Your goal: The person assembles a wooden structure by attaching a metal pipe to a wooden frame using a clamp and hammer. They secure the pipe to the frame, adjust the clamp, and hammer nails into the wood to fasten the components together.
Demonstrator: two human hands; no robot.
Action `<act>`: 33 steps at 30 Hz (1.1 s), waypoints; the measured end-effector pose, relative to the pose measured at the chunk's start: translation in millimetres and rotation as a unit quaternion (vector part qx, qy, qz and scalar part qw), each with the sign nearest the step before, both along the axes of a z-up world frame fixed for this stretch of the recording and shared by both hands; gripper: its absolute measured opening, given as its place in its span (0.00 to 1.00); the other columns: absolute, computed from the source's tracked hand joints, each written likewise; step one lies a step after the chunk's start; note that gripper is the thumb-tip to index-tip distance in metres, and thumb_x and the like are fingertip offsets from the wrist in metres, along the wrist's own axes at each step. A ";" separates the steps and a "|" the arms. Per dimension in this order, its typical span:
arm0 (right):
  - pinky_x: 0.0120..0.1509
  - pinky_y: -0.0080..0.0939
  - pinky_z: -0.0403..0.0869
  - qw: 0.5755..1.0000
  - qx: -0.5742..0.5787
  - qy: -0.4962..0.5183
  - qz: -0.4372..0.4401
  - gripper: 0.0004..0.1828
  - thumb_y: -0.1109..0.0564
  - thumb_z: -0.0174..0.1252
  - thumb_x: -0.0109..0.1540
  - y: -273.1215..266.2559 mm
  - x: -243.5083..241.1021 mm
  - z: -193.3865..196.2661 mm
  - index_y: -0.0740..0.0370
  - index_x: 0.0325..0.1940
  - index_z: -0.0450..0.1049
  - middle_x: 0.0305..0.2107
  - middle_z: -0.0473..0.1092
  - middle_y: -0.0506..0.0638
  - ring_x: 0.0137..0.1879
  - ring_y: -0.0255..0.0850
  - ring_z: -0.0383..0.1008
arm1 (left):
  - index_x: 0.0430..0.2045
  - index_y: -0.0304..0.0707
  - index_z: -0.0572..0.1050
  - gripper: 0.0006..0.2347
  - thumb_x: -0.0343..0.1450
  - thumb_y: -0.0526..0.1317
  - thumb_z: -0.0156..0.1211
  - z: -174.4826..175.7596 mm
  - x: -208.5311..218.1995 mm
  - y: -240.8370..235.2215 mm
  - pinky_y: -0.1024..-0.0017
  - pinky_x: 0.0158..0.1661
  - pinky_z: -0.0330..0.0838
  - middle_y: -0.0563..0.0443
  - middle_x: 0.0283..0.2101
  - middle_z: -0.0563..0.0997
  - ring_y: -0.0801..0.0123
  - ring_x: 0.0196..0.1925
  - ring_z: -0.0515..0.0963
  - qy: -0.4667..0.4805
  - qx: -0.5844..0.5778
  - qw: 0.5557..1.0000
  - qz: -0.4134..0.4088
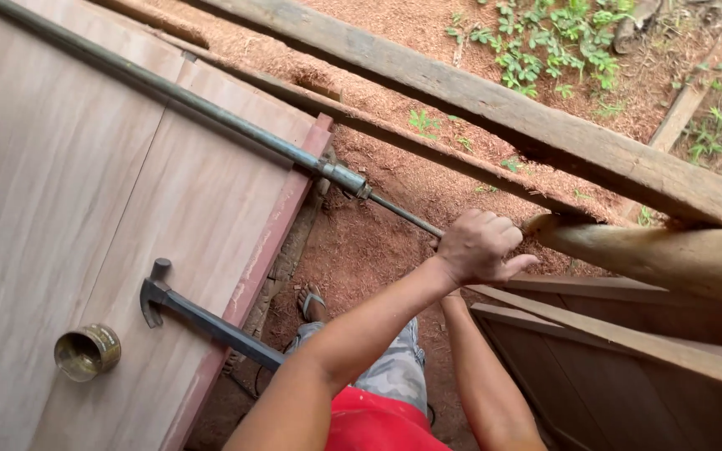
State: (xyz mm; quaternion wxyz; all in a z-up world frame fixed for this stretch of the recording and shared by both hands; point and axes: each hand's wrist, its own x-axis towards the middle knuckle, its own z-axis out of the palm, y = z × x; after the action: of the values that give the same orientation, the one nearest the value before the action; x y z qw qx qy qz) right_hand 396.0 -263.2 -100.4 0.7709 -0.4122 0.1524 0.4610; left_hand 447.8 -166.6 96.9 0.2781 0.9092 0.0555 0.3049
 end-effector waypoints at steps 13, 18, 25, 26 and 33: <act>0.19 0.32 0.50 0.975 -0.211 0.061 0.039 0.26 0.35 0.44 0.72 -8.0 -7.6 73.1 0.53 0.29 0.62 0.18 0.52 0.39 0.19 0.30 0.47 | 0.14 0.48 0.74 0.08 0.65 0.35 0.56 -136.2 113.0 24.3 0.68 0.22 0.75 0.55 0.19 0.79 0.73 0.21 0.79 0.219 0.155 0.959 -0.095; 0.19 0.30 0.52 0.981 -0.070 0.174 0.043 0.16 0.47 0.47 0.72 -23.0 19.7 112.9 0.54 0.32 0.66 0.18 0.58 0.39 0.18 0.28 0.51 | 0.17 0.45 0.77 0.06 0.65 0.32 0.56 -157.6 122.2 31.0 0.69 0.27 0.81 0.53 0.28 0.83 0.72 0.29 0.83 0.492 0.092 0.842 -0.203; 0.49 0.47 0.73 0.981 -0.108 0.086 0.136 0.37 0.33 0.38 0.68 -50.5 31.7 114.6 0.64 0.65 0.70 0.49 0.74 0.62 0.48 0.50 0.74 | 0.22 0.46 0.76 0.05 0.63 0.43 0.66 -195.7 127.9 35.9 0.58 0.30 0.74 0.50 0.27 0.78 0.60 0.28 0.77 0.474 0.041 0.863 -0.173; 0.49 0.47 0.73 0.981 -0.111 0.087 0.135 0.37 0.33 0.38 0.68 -58.4 33.6 92.2 0.64 0.65 0.70 0.49 0.74 0.62 0.48 0.50 0.74 | 0.22 0.46 0.76 0.05 0.63 0.43 0.66 -166.1 113.1 34.0 0.58 0.30 0.74 0.50 0.27 0.78 0.60 0.28 0.77 0.474 0.038 0.862 -0.175; 0.77 0.61 0.61 0.521 -0.321 -0.773 0.168 0.49 0.47 0.66 0.56 -52.7 90.1 4.5 0.71 0.74 0.52 0.64 0.59 0.72 0.72 0.65 0.59 | 0.13 0.44 0.69 0.17 0.72 0.47 0.63 -39.4 -50.1 -6.9 0.69 0.21 0.66 0.54 0.16 0.69 0.70 0.17 0.71 0.032 -0.130 0.988 -0.082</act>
State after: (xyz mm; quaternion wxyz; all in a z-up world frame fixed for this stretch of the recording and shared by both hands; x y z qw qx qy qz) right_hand 486.1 -315.9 -95.8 0.3095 -0.8441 -0.4378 0.0018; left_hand 397.7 -173.5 57.5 0.4161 0.8761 0.0289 0.2417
